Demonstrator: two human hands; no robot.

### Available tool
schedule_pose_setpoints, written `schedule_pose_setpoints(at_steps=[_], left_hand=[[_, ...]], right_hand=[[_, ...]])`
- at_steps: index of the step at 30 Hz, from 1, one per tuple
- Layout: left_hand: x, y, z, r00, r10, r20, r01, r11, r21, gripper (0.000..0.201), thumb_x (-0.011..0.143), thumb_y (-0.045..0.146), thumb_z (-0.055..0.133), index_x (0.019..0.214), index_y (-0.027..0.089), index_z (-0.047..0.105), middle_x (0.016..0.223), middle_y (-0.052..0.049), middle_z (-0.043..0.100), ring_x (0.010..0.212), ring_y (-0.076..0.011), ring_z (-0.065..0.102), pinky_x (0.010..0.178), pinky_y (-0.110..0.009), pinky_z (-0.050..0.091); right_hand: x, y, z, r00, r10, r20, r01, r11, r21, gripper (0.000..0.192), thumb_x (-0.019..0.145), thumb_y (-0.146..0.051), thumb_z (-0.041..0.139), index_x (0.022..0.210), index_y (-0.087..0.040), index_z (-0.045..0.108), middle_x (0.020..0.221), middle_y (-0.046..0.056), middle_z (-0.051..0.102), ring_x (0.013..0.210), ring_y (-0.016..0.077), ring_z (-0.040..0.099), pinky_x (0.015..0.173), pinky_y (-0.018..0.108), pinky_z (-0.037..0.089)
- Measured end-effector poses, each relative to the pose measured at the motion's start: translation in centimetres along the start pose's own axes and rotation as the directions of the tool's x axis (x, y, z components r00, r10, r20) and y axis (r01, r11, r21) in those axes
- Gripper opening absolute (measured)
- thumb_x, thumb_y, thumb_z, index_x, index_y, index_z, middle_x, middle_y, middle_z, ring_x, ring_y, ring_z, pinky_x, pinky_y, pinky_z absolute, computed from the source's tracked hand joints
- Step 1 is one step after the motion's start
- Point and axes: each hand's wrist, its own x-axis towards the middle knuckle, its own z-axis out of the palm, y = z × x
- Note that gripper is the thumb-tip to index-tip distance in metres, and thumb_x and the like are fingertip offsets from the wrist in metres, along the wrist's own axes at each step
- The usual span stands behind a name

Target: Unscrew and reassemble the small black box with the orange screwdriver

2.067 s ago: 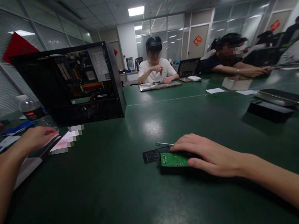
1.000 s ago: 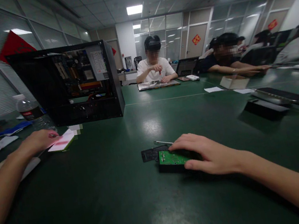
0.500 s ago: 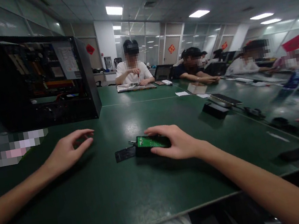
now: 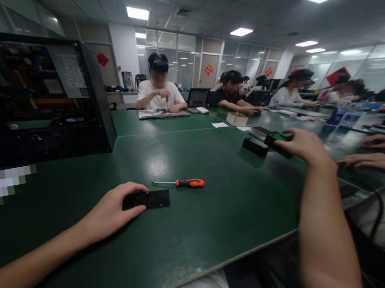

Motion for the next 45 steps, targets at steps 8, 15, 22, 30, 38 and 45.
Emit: schedule_pose_setpoints(at_steps=[8, 15, 22, 30, 38, 45], left_hand=[[-0.5, 1.8, -0.6, 0.998, -0.027, 0.065, 0.036, 0.989, -0.143, 0.031, 0.089, 0.031, 0.062, 0.116, 0.021, 0.071, 0.104, -0.004, 0.075, 0.092, -0.0237, 0.069, 0.082, -0.033, 0.050], [-0.7, 1.9, -0.2, 0.996, -0.087, 0.034, 0.093, 0.954, -0.286, 0.026, 0.088, 0.038, 0.067, 0.102, 0.018, 0.074, 0.085, -0.002, 0.071, 0.076, -0.0194, 0.063, 0.067, -0.029, 0.046], [-1.3, 2.9, -0.1, 0.993, 0.008, -0.118, -0.037, 0.969, -0.244, 0.014, 0.089, 0.031, 0.067, 0.089, 0.017, 0.069, 0.079, 0.000, 0.065, 0.069, -0.0148, 0.057, 0.063, -0.026, 0.042], [-2.3, 3.2, 0.1, 0.940, 0.279, -0.196, -0.286, 0.958, -0.013, 0.024, 0.092, 0.020, 0.061, 0.115, 0.021, 0.065, 0.112, -0.006, 0.065, 0.097, -0.0191, 0.064, 0.081, -0.029, 0.053], [-1.8, 2.5, 0.6, 0.957, 0.290, 0.016, -0.290, 0.957, 0.006, 0.031, 0.097, 0.023, 0.054, 0.127, 0.025, 0.061, 0.146, -0.009, 0.050, 0.129, -0.0249, 0.056, 0.111, -0.040, 0.048], [-1.9, 2.7, 0.4, 0.949, 0.305, 0.079, -0.306, 0.952, 0.007, 0.034, 0.098, 0.022, 0.053, 0.130, 0.027, 0.063, 0.149, -0.009, 0.047, 0.129, -0.0261, 0.058, 0.111, -0.041, 0.049]], right_hand=[[-3.0, 1.9, -0.5, 0.594, 0.779, 0.198, -0.731, 0.626, -0.270, 0.020, 0.064, -0.034, 0.074, 0.074, -0.020, 0.062, 0.074, 0.012, 0.068, 0.089, 0.0417, 0.070, 0.078, 0.051, 0.055], [2.3, -9.8, 3.2, 0.889, 0.454, 0.059, -0.456, 0.871, 0.184, 0.042, 0.086, -0.048, 0.062, 0.112, -0.016, 0.066, 0.115, 0.019, 0.070, 0.112, 0.0368, 0.065, 0.096, 0.053, 0.050], [0.5, -30.3, 9.6, 0.837, -0.270, 0.476, -0.248, 0.588, 0.770, 0.041, 0.099, -0.058, 0.048, 0.105, -0.020, 0.061, 0.123, 0.010, 0.067, 0.099, 0.0178, 0.068, 0.085, 0.035, 0.057], [-1.2, -32.5, 7.2, 0.724, -0.425, 0.544, -0.227, 0.597, 0.769, 0.025, 0.092, -0.043, 0.066, 0.094, -0.018, 0.064, 0.115, 0.007, 0.072, 0.095, 0.0169, 0.068, 0.085, 0.032, 0.054], [-2.1, -11.0, 0.5, 0.877, 0.472, -0.086, -0.470, 0.809, -0.353, 0.039, 0.089, -0.030, 0.057, 0.117, -0.008, 0.072, 0.117, 0.022, 0.072, 0.109, 0.0330, 0.066, 0.097, 0.042, 0.048], [-5.2, -3.1, 1.0, 0.735, 0.674, -0.075, -0.607, 0.605, -0.515, 0.041, 0.087, -0.035, 0.056, 0.114, -0.011, 0.076, 0.106, 0.021, 0.075, 0.100, 0.0359, 0.069, 0.083, 0.041, 0.051]])
